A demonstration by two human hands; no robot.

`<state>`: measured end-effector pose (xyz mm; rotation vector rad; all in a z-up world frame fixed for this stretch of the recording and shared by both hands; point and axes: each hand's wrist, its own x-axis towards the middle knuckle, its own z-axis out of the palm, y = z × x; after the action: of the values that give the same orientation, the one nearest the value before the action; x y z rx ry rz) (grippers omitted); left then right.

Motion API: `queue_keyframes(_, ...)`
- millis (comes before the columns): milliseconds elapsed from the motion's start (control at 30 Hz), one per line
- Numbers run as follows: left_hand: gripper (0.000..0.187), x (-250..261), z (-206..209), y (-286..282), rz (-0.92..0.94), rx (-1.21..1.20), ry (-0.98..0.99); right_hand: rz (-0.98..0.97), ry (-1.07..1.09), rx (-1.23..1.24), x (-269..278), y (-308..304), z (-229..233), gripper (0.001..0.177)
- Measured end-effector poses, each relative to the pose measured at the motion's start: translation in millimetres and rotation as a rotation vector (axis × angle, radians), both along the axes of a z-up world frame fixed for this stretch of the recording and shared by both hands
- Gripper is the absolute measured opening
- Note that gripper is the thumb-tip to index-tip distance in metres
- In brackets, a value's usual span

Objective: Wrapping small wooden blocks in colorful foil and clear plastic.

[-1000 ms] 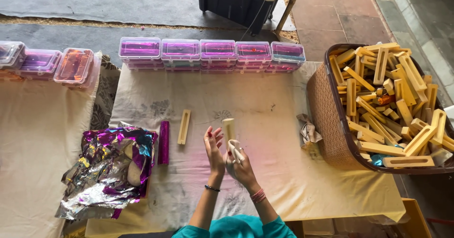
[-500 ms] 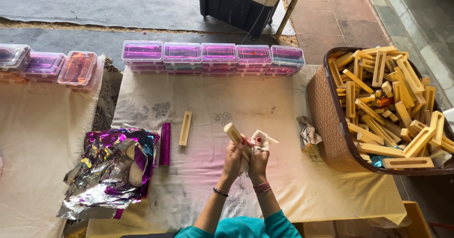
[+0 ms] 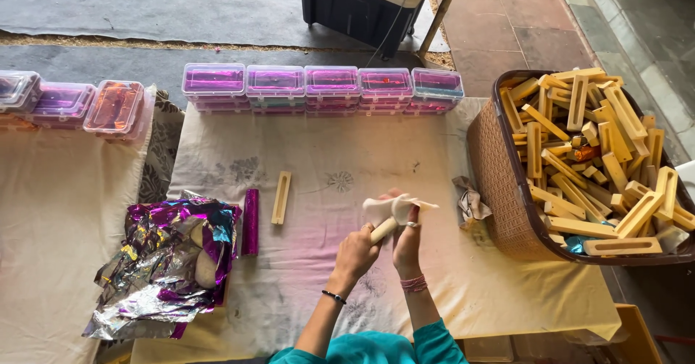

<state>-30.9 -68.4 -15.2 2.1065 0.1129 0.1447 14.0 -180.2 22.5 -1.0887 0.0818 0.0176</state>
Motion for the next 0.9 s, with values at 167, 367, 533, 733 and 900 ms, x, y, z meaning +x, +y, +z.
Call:
queue_keyframes(167, 0.019, 2, -15, 8, 0.015, 0.043, 0.097, 0.154, -0.148, -0.450, 9, -8, -77, 0.040)
queue_keyframes(367, 0.027, 4, -23, 12, -0.149, -0.110, -0.015, 0.239, -0.003, 0.276, 7, -8, -51, 0.034)
queue_keyframes(533, 0.023, 15, -72, 9, -0.207, -0.419, 0.371, 0.062, -0.291, -0.457, -2, 2, -35, 0.021)
queue_keyframes(733, 0.019, 2, -31, 28, -0.535, -0.790, 0.561, -0.104, -0.176, -0.449, 42, -20, -62, 0.035)
queue_keyframes(900, 0.022, 7, -37, 50, -0.307, -0.487, 0.561, -0.400, -0.394, -1.510, 54, -55, -80, 0.044)
